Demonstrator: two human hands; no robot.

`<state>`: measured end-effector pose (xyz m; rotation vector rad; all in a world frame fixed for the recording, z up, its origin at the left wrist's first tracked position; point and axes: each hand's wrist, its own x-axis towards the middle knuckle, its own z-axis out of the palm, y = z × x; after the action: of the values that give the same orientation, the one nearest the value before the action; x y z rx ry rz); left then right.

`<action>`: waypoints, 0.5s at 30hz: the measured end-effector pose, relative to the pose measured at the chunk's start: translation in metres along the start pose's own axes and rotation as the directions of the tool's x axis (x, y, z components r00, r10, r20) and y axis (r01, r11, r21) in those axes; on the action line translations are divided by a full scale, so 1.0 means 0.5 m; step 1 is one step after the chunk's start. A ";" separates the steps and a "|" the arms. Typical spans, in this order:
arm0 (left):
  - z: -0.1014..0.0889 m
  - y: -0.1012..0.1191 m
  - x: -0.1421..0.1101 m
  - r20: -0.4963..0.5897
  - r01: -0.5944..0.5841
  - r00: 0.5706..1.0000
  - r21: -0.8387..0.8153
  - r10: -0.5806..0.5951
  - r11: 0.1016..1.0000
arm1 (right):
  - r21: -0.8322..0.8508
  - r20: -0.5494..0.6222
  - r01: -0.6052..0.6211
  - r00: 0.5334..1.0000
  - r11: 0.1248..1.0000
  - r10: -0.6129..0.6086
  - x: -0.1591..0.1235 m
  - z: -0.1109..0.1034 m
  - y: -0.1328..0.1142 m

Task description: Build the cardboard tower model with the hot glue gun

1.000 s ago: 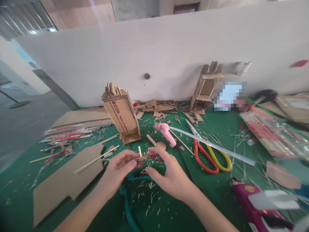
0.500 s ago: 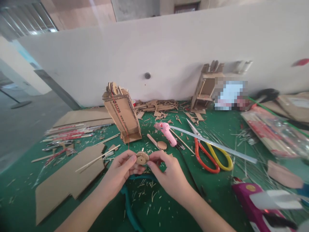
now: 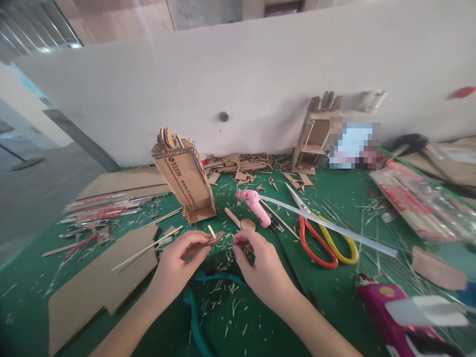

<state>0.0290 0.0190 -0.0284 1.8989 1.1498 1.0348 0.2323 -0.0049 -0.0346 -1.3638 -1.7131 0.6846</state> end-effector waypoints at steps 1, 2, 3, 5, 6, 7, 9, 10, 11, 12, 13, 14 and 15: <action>-0.006 -0.011 0.003 -0.019 -0.088 0.996 0.135 0.091 0.987 | -0.020 -0.002 0.024 1.000 1.000 -0.024 -0.001 0.000 0.002; -0.012 -0.022 0.006 -0.027 -0.154 0.986 0.254 0.166 0.955 | -0.039 0.004 0.045 0.999 0.998 -0.045 -0.003 -0.001 0.003; -0.017 -0.033 0.010 -0.023 -0.189 0.977 0.346 0.210 0.919 | -0.059 0.017 0.059 0.998 0.997 -0.058 -0.005 -0.001 0.004; -0.026 -0.052 0.016 0.007 -0.203 0.974 0.458 0.225 0.866 | -0.100 0.053 0.077 0.996 0.992 -0.072 -0.008 -0.002 0.004; -0.028 -0.059 0.018 0.024 -0.199 0.976 0.489 0.214 0.849 | -0.116 0.066 0.088 0.995 0.989 -0.081 -0.010 -0.003 0.003; -0.030 -0.065 0.020 0.040 -0.194 0.978 0.512 0.203 0.837 | -0.128 0.079 0.100 0.993 0.987 -0.091 -0.011 -0.004 0.003; -0.030 -0.072 0.022 0.061 -0.193 0.980 0.549 0.191 0.813 | -0.153 0.100 0.125 0.989 0.980 -0.110 -0.012 -0.007 0.001; -0.029 -0.074 0.022 0.063 -0.193 0.980 0.568 0.191 0.800 | -0.168 0.111 0.137 0.987 0.976 -0.120 -0.013 -0.008 -0.001; -0.027 -0.076 0.022 0.059 -0.189 0.980 0.588 0.192 0.787 | -0.187 0.122 0.150 0.984 0.971 -0.129 -0.012 -0.009 -0.002; -0.026 -0.077 0.022 0.054 -0.182 0.981 0.605 0.188 0.775 | -0.207 0.134 0.164 0.981 0.965 -0.138 -0.012 -0.009 -0.004; -0.025 -0.078 0.022 0.047 -0.172 0.982 0.619 0.182 0.767 | -0.227 0.148 0.180 0.978 0.957 -0.149 -0.012 -0.009 -0.005; -0.024 -0.079 0.022 0.034 -0.158 0.984 0.628 0.177 0.762 | -0.245 0.164 0.197 0.973 0.949 -0.160 -0.011 -0.009 -0.006; -0.023 -0.080 0.023 0.013 -0.143 0.985 0.631 0.175 0.763 | -0.259 0.180 0.214 0.969 0.942 -0.170 -0.011 -0.008 -0.006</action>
<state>0.0070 0.0463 -0.0538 2.5445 1.5199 0.8360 0.2344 -0.0115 -0.0315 -1.3314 -2.0995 0.4621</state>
